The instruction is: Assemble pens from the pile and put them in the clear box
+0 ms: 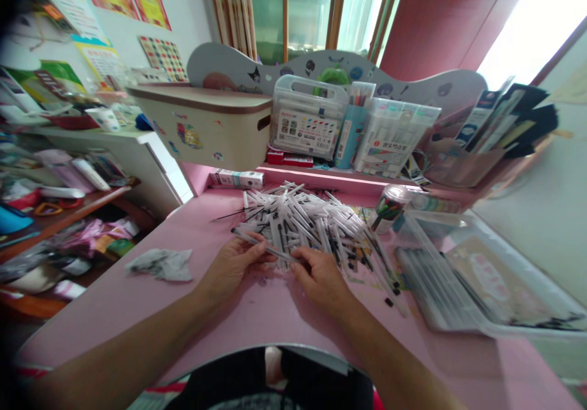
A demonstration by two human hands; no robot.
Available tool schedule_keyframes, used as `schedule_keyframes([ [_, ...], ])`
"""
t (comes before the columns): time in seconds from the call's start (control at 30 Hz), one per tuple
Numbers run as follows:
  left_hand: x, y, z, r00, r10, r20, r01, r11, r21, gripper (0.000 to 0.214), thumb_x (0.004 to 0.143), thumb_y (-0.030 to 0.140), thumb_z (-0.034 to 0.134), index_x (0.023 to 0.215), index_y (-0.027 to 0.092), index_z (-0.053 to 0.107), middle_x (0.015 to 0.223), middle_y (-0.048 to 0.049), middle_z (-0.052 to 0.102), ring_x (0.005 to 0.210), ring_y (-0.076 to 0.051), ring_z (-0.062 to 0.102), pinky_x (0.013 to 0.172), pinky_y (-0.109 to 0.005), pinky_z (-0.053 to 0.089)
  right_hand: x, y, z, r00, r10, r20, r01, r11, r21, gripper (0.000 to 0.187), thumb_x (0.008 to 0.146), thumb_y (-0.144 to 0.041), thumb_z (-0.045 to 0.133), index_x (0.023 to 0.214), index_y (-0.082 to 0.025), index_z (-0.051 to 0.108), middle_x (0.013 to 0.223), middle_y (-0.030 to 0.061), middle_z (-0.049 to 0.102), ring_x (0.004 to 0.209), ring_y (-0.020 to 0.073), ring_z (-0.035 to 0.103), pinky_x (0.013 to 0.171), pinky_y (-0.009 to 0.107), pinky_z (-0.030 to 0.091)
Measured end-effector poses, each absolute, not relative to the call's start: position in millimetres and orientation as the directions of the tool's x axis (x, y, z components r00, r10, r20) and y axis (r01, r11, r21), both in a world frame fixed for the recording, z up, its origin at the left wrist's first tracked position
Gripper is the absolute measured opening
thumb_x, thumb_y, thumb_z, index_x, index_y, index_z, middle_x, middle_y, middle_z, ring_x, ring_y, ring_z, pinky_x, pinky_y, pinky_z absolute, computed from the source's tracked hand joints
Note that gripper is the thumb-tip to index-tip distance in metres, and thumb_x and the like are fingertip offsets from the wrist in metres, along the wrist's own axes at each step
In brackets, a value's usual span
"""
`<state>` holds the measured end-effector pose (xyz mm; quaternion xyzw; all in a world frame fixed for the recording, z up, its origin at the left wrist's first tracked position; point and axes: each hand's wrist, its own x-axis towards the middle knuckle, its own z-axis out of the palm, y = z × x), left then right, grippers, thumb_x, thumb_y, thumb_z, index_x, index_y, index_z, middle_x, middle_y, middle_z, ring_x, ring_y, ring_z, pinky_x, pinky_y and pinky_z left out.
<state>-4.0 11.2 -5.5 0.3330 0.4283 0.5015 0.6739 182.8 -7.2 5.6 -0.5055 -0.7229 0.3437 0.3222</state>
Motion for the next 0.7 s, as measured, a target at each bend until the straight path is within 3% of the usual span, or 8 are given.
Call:
schedule_keyframes([
  [0.33, -4.4, 12.2, -7.1, 0.193, 0.95, -0.247, -0.441, 0.309, 0.843, 0.029, 0.068, 0.022, 0.084, 0.082, 0.014, 0.059, 0.07, -0.0067, 0.075, 0.06, -0.015, 0.072, 0.055, -0.018, 0.058, 184.8, -9.2, 12.3, -0.272, 0.955, 0.116, 0.477, 0.239, -0.846, 0.015, 0.085, -0.02, 0.051, 0.075, -0.017, 0.061, 0.067, -0.0017, 0.056, 0.065, 0.0123, 0.049, 0.063, 0.024, 0.035],
  [0.7, -2.4, 7.8, -5.2, 0.172, 0.964, -0.203, -0.462, 0.26, 0.848, 0.03, 0.066, 0.025, 0.086, 0.082, 0.014, 0.064, 0.073, -0.0057, 0.075, 0.065, -0.015, 0.072, 0.061, -0.02, 0.058, 186.7, -7.6, 9.0, -0.268, 0.959, 0.091, 0.385, 0.193, -0.902, 0.014, 0.086, -0.022, 0.051, 0.078, -0.018, 0.062, 0.067, -0.002, 0.055, 0.063, 0.0113, 0.048, 0.059, 0.023, 0.036],
])
